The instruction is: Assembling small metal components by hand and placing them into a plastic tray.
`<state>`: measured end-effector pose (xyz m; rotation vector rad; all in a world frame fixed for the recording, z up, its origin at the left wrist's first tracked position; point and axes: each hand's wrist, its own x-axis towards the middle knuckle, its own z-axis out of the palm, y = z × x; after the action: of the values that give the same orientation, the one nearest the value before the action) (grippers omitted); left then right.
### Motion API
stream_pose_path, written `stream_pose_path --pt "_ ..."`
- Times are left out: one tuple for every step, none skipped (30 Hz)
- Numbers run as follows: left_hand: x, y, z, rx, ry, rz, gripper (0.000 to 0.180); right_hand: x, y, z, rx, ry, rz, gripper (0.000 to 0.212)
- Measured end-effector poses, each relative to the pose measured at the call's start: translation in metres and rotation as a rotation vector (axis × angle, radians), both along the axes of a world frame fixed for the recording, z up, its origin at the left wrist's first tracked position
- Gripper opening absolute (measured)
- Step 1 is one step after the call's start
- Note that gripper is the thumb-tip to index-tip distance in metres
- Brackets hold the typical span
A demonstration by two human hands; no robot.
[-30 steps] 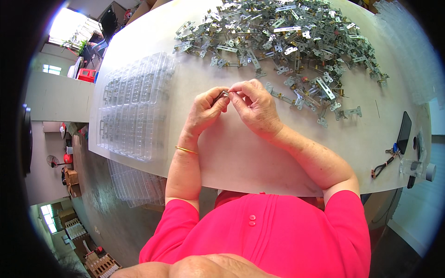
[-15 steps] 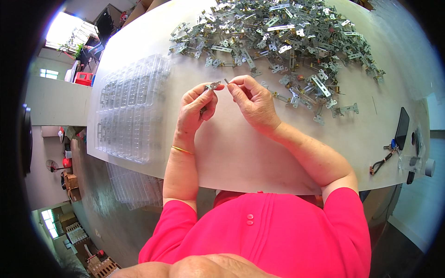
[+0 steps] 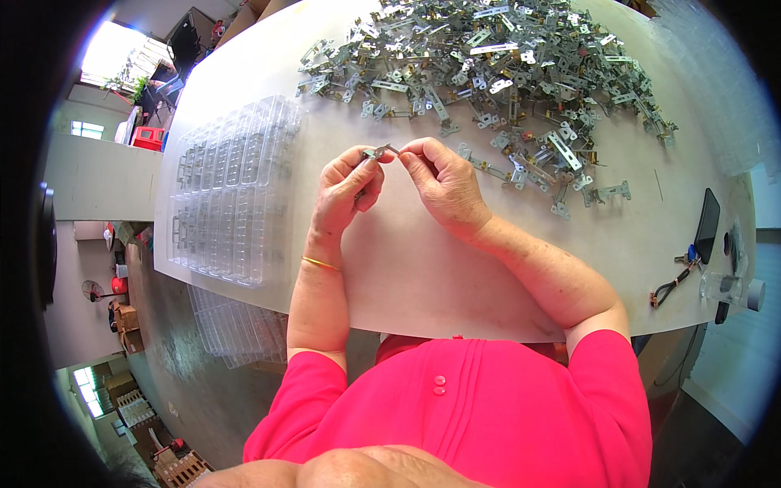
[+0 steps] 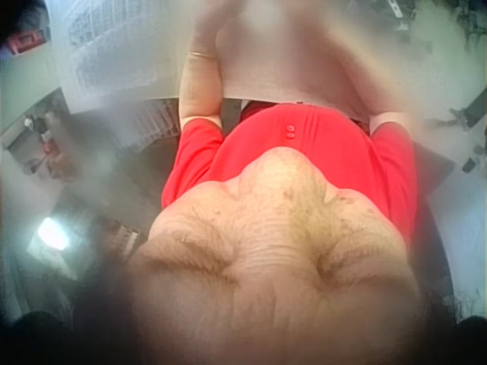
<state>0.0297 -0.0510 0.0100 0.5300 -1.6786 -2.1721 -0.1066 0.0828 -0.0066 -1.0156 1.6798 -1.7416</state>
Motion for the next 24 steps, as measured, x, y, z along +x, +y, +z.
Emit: stream_pose_path --pt "0.000 0.000 0.000 -0.032 -0.011 0.005 0.024 0.000 0.000 0.000 0.017 0.020 -0.007 0.012" --pt "0.000 0.000 0.001 -0.063 -0.023 0.010 0.024 0.000 0.000 0.001 0.018 0.020 -0.007 0.012" --pt "0.001 0.001 0.002 -0.062 -0.024 0.010 0.024 0.000 0.000 0.002 0.019 0.033 -0.014 0.011" --pt "0.001 0.000 0.003 -0.102 -0.069 0.002 0.022 0.001 0.000 0.002 0.021 0.047 -0.020 0.011" --pt "0.002 0.000 0.004 -0.141 -0.113 -0.008 0.021 0.000 0.000 0.001 0.022 0.047 -0.021 0.011" --pt "0.000 0.002 0.003 -0.140 -0.113 -0.009 0.021 -0.001 0.000 0.000 0.025 0.080 -0.011 0.012" --pt "-0.002 0.006 0.001 -0.194 -0.100 -0.008 0.019 -0.002 0.000 -0.001 0.028 0.113 -0.002 0.012" --pt "-0.003 0.007 -0.001 -0.247 -0.087 -0.006 0.017 -0.001 0.000 0.001 0.029 0.112 -0.001 0.012" --pt "-0.003 0.007 -0.002 -0.246 -0.088 -0.006 0.017 0.000 0.000 0.005 0.058 -0.047 0.022 0.014" --pt "-0.003 0.007 -0.002 -0.304 -0.116 -0.003 0.016 0.001 0.000 0.008 0.086 -0.207 0.045 0.015" --pt "-0.002 0.008 -0.003 -0.362 -0.143 0.000 0.015 -0.001 0.001 0.011 0.088 -0.207 0.046 0.015" --pt "-0.002 0.008 -0.002 -0.360 -0.144 0.001 0.015 -0.003 0.002 0.014 0.108 -0.277 0.095 0.017" --pt "-0.002 0.009 0.001 -0.367 -0.148 -0.008 0.015 -0.005 0.003 0.015 0.128 -0.346 0.144 0.019" --pt "-0.002 0.010 0.003 -0.374 -0.152 -0.017 0.014 -0.005 0.003 0.015 0.129 -0.347 0.145 0.019" --pt "-0.002 0.011 0.005 -0.373 -0.153 -0.016 0.014 -0.006 0.003 0.015 0.126 -0.309 0.151 0.019" --pt "-0.002 0.013 0.006 -0.373 -0.169 -0.033 0.014 -0.006 0.003 0.014 0.123 -0.271 0.158 0.020" --pt "-0.002 0.014 0.007 -0.374 -0.185 -0.049 0.013 -0.007 0.003 0.015 0.126 -0.272 0.160 0.020" --pt "-0.002 0.014 0.009 -0.371 -0.187 -0.047 0.013 -0.008 0.003 0.016 0.140 -0.250 0.163 0.020" --pt "-0.002 0.015 0.011 -0.372 -0.188 -0.053 0.012 -0.009 0.003 0.016 0.155 -0.228 0.165 0.020" --pt "-0.003 0.015 0.012 -0.373 -0.187 -0.059 0.012 -0.011 0.002 0.015 0.156 -0.228 0.166 0.020" --pt "-0.002 0.015 0.011 -0.372 -0.188 -0.059 0.012 -0.012 0.002 0.014 0.164 -0.204 0.172 0.019" --pt "-0.002 0.015 0.008 -0.353 -0.184 -0.062 0.010 -0.013 0.002 0.013 0.171 -0.179 0.178 0.017" --pt "-0.001 0.015 0.006 -0.335 -0.180 -0.064 0.009 -0.013 0.002 0.013 0.172 -0.179 0.180 0.017" --pt "-0.001 0.016 0.003 -0.334 -0.181 -0.062 0.009 -0.013 0.001 0.014 0.136 -0.221 0.239 0.015"
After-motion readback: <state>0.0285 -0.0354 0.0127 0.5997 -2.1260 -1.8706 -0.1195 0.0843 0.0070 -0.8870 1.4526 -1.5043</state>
